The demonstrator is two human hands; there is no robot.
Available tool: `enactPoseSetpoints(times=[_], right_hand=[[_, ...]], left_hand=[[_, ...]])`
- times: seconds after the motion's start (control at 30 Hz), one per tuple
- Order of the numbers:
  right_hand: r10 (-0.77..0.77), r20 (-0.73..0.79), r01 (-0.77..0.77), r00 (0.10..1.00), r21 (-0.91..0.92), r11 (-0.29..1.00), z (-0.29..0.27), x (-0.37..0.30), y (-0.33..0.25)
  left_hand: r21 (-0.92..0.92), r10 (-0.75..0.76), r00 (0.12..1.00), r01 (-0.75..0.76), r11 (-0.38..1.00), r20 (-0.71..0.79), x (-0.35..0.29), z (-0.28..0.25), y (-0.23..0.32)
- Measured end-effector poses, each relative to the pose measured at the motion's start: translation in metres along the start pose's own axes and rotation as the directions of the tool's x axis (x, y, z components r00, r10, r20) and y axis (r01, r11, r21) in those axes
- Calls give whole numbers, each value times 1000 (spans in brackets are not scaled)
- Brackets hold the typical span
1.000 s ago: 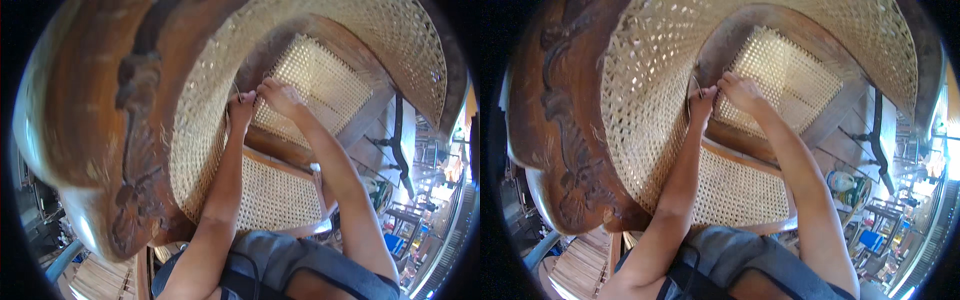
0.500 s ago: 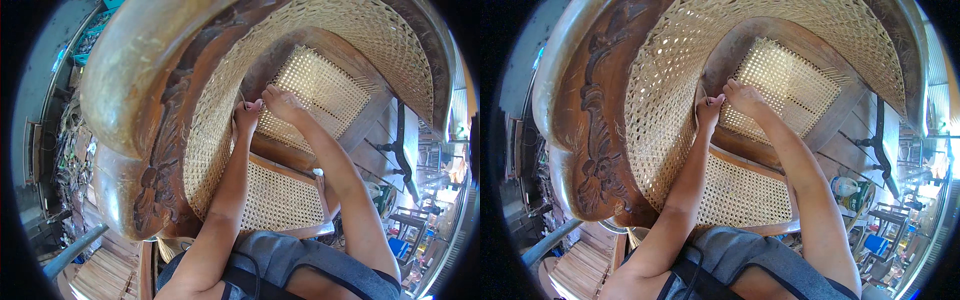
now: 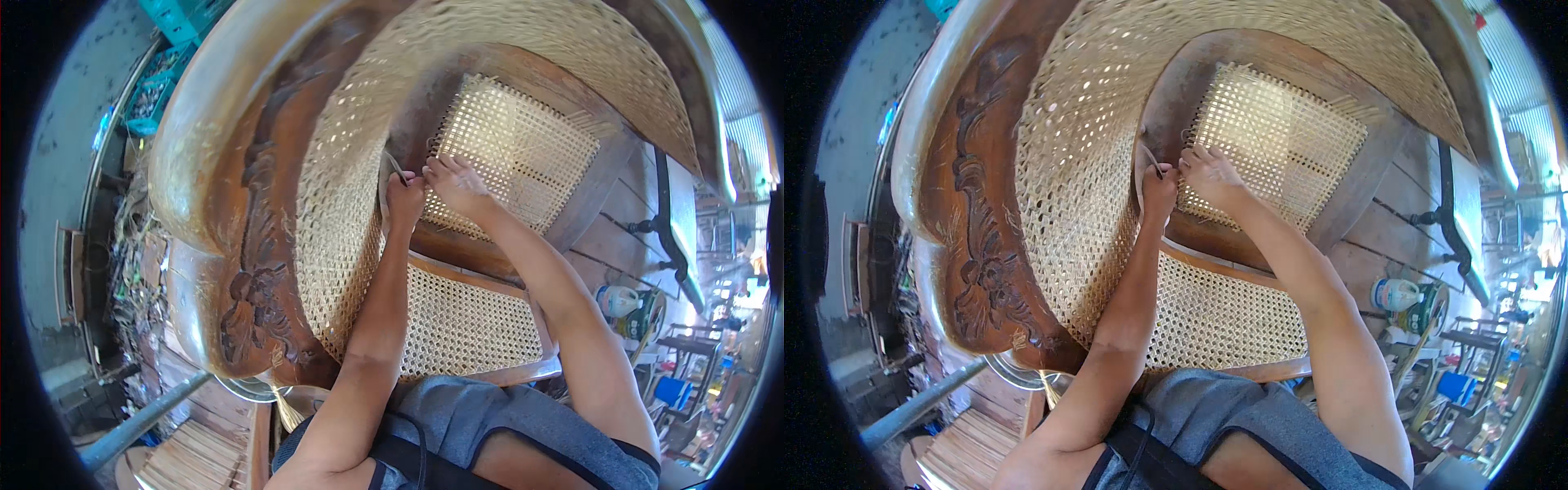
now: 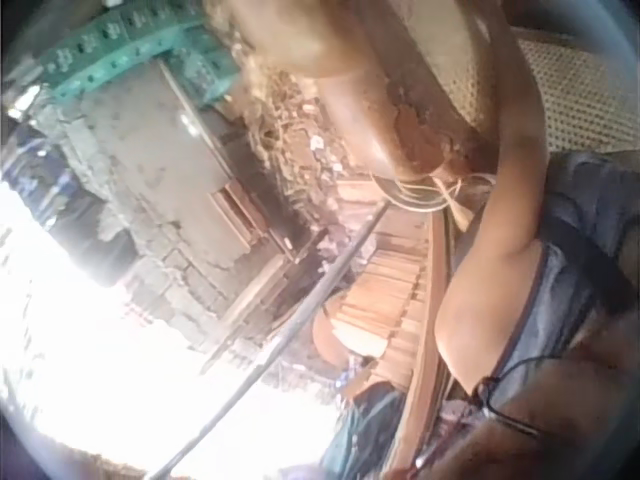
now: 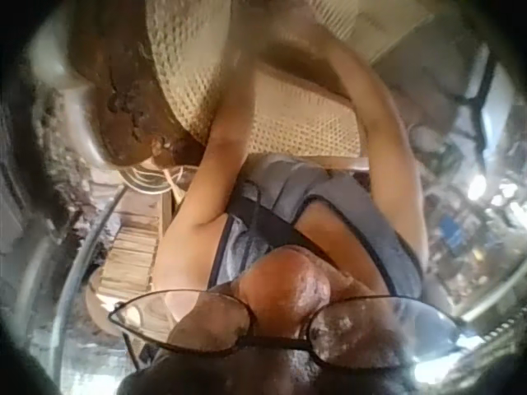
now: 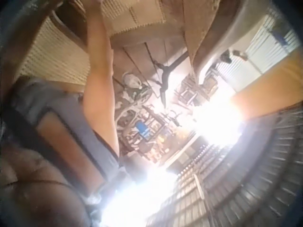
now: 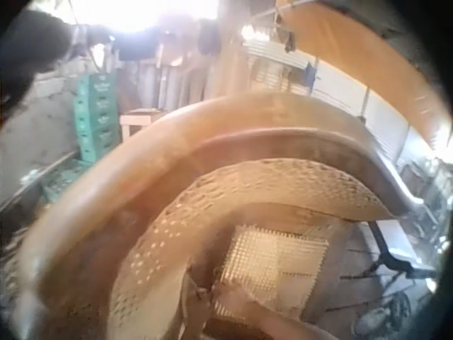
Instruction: Weaving or repairing the cane/rattan seat of a wooden chair.
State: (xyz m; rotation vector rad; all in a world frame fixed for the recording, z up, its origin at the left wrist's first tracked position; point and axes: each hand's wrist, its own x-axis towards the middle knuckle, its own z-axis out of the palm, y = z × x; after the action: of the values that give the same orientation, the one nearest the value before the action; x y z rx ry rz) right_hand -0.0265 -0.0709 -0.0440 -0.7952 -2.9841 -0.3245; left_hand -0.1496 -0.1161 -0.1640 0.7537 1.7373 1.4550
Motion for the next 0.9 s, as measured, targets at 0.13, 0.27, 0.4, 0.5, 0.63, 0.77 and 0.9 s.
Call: enactPoseSetpoints(times=[0.13, 0.27, 0.4, 0.5, 0.63, 0.77, 0.9], right_hand=[[459, 25, -389, 888, 572, 722, -18, -18, 5], [721, 174, -474, 671, 848, 236, -56, -55, 5], [891, 224, -200, 395, 968, -154, -74, -112, 28], [882, 295, 213, 367, 896, -389, -108, -169, 40], [730, 313, -203, 608, 950, -238, -139, -199, 9], [795, 206, -301, 570, 953, -31, -125, -208, 0], [936, -64, -462, 347, 856, 230, -129, -224, 30]], left_hand=[[57, 245, 960, -254, 965, 136, -24, -1, 55], [149, 552, 640, -714, 684, 535, -62, 22, 95], [136, 51, 691, -214, 967, 721, -120, 31, 158], [-166, 113, 666, 17, 986, 738, -125, 39, 158], [80, -65, 636, 6, 997, 769, -148, 38, 199], [191, -64, 577, -162, 968, 814, -162, 44, 209], [32, 63, 542, -165, 986, 838, -155, 35, 212]])
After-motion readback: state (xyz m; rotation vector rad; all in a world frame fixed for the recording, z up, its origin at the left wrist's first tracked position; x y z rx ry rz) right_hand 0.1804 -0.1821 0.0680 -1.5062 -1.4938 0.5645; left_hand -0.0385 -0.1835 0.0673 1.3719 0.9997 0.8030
